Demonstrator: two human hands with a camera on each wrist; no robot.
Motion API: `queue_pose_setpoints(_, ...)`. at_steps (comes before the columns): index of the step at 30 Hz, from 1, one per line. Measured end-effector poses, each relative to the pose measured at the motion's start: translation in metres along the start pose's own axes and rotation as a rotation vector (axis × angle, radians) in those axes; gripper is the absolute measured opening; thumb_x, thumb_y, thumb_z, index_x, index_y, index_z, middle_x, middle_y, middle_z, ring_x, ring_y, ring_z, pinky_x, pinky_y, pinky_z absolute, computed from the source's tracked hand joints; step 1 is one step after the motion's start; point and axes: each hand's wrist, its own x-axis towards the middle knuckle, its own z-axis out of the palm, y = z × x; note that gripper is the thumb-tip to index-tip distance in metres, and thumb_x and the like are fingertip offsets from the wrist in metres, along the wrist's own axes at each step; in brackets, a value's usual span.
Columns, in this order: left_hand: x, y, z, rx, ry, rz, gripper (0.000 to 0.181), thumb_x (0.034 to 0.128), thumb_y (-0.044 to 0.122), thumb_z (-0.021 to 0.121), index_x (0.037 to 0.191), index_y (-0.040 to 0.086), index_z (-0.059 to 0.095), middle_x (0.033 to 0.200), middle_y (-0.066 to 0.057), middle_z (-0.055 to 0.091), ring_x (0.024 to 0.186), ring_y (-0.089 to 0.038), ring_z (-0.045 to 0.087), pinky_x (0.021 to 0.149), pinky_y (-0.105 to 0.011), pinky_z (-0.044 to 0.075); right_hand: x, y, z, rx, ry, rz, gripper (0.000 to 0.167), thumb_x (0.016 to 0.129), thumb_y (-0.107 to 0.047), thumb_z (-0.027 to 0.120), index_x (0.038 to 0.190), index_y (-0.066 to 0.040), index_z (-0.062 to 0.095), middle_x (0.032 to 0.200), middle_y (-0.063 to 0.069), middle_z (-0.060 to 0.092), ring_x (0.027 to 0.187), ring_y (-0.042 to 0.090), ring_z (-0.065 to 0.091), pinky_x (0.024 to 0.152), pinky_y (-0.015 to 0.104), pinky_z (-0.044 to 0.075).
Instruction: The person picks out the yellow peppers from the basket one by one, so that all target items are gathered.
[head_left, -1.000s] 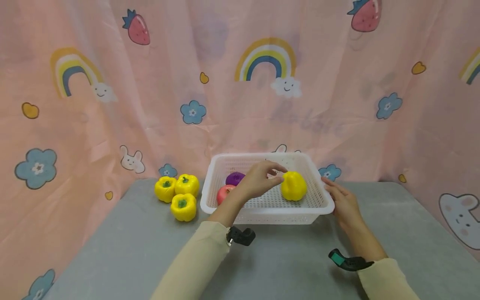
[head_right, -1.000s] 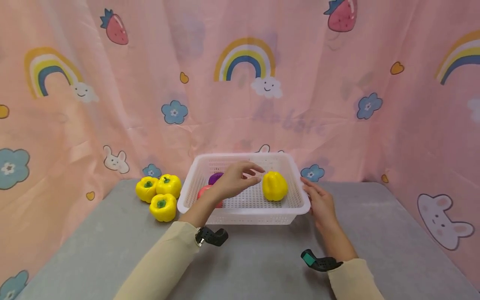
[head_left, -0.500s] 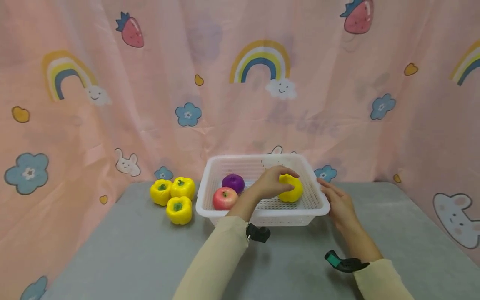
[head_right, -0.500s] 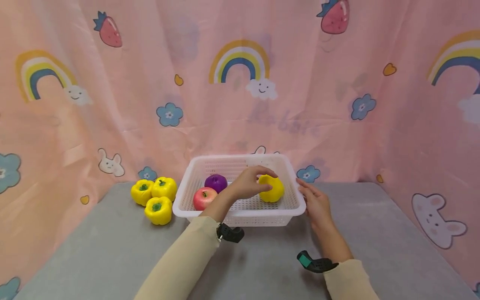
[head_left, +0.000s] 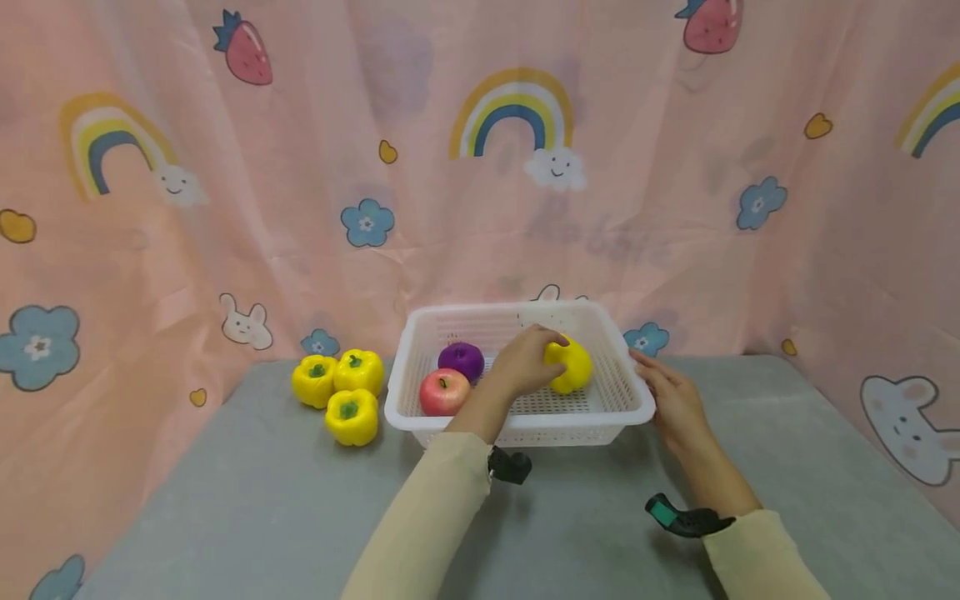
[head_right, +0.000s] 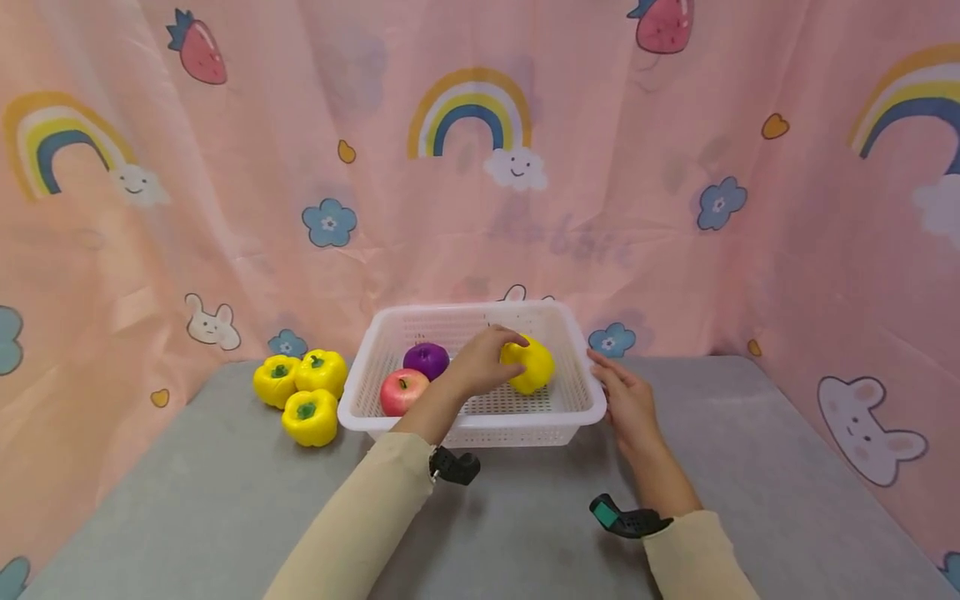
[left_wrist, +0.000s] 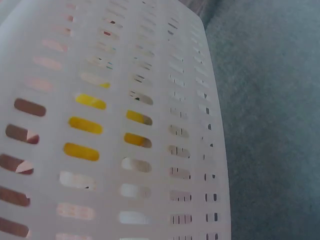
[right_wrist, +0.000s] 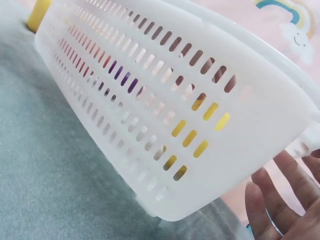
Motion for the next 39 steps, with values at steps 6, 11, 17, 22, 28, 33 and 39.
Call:
queue_pose_setpoints(6,-0.0048,0.0002,-0.0014,-0.027,0.034,-0.129,0.043,0.0943,0.026,0.071,0.135,0.015,0.063,0.137,-0.008,0.060,0.124,-0.024,0.059,0.111,-0.039,0.048,-0.0016,0.0004,0.0015,-0.012,0.016,-0.003,0.059,0.104,-0.039,0.054,0.155,-0.011,0.041,0.102,-0.028,0.067,0.090,-0.005,0.068,0.067,0.020,0.058)
queue_pose_setpoints(11,-0.0061,-0.0010,-0.0003,-0.001,0.014,-0.158,0.048,0.0927,0.032,0.073,0.136,0.015,0.062,0.137,-0.008,0.060,0.122,-0.024,0.059,0.112,-0.040,0.047,-0.0013,0.0018,0.0015,-0.013,0.013,-0.015,0.060,0.104,-0.039,0.054,0.155,-0.011,0.041,0.105,-0.028,0.065,0.092,-0.006,0.067,0.070,0.019,0.058)
queue_pose_setpoints(17,-0.0021,-0.0023,0.0033,0.022,-0.066,-0.132,0.058,0.0906,0.031,0.075,0.144,0.020,0.056,0.152,-0.008,0.050,0.134,-0.026,0.052,0.118,-0.044,0.042,-0.0001,0.0029,0.0009,-0.030,0.021,-0.025,0.060,0.104,-0.040,0.054,0.155,-0.011,0.042,0.106,-0.028,0.064,0.094,-0.006,0.066,0.072,0.019,0.059)
queue_pose_setpoints(22,-0.0002,-0.0023,0.0044,0.115,-0.183,-0.059,0.065,0.0944,0.028,0.070,0.153,0.024,0.044,0.164,-0.008,0.036,0.151,-0.029,0.035,0.125,-0.048,0.031,0.0008,0.0022,0.0009,-0.030,0.032,-0.019,0.060,0.104,-0.040,0.055,0.154,-0.012,0.042,0.105,-0.029,0.065,0.092,-0.006,0.067,0.069,0.019,0.058)
queue_pose_setpoints(28,-0.0022,0.0006,0.0035,0.192,-0.165,-0.072,0.060,0.0938,0.027,0.072,0.150,0.024,0.050,0.158,-0.008,0.044,0.145,-0.029,0.043,0.120,-0.045,0.039,0.0006,0.0018,0.0014,-0.051,0.033,-0.025,0.061,0.103,-0.042,0.055,0.155,-0.012,0.042,0.105,-0.029,0.064,0.092,-0.006,0.067,0.068,0.019,0.058)
queue_pose_setpoints(33,-0.0055,0.0017,0.0024,0.198,-0.133,-0.109,0.052,0.0931,0.028,0.073,0.143,0.026,0.058,0.151,-0.006,0.049,0.136,-0.027,0.047,0.115,-0.044,0.045,-0.0006,0.0022,0.0017,-0.040,0.035,-0.025,0.061,0.103,-0.042,0.055,0.154,-0.012,0.043,0.105,-0.029,0.064,0.091,-0.006,0.067,0.068,0.019,0.058)
queue_pose_setpoints(39,-0.0078,0.0023,-0.0008,0.113,-0.130,-0.142,0.051,0.0934,0.027,0.073,0.142,0.027,0.058,0.144,-0.010,0.047,0.124,-0.027,0.053,0.113,-0.044,0.047,-0.0003,0.0013,0.0012,-0.051,0.036,-0.020,0.060,0.103,-0.042,0.056,0.153,-0.012,0.044,0.103,-0.029,0.065,0.090,-0.005,0.066,0.068,0.019,0.058)
